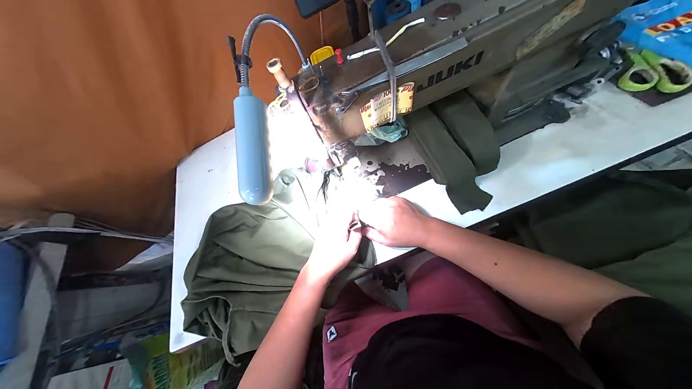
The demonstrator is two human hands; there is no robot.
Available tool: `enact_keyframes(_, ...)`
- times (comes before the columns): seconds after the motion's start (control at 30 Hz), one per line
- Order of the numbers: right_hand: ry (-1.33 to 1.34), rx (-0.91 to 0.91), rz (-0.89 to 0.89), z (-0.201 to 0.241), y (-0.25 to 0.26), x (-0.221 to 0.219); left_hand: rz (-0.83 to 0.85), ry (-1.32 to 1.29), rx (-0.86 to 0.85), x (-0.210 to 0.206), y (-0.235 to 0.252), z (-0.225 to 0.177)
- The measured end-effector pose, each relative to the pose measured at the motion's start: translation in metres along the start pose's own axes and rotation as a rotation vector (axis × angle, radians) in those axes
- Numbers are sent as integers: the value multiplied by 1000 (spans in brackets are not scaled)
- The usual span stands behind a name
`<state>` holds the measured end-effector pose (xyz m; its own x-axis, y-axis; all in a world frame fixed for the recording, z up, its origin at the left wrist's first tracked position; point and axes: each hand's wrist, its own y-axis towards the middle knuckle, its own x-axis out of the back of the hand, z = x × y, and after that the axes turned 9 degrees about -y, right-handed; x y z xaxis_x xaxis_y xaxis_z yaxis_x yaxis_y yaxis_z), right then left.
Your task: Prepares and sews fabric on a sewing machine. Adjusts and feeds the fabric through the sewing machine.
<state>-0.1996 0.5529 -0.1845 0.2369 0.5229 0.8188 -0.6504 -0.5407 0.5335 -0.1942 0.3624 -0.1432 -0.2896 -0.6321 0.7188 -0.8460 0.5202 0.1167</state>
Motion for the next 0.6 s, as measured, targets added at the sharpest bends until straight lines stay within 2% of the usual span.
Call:
enact_keyframes(0.17, -51, -13, -26, -1, -2, -4, -78, 17, -59, -5, -2, 5)
enact_keyframes(0.27, -17, -168, 93, -5, -9, 11, -113, 11, -39, -6, -5, 3)
enact_keyframes(0.33, 54, -253, 10, -5, -10, 18, -116, -7, -29, -6, -6, 2)
enact_keyframes(0.43, 233, -192, -101, 13, -7, 15, -41, 20, 11, -6, -8, -1)
enact_keyframes(0.53, 378, -128, -5, 31, -8, 10, 34, 113, 20, -7, -13, -4)
enact_keyframes(0.6, 447, -127, 179, 37, -15, 24, 15, 112, -75, -11, -17, 4)
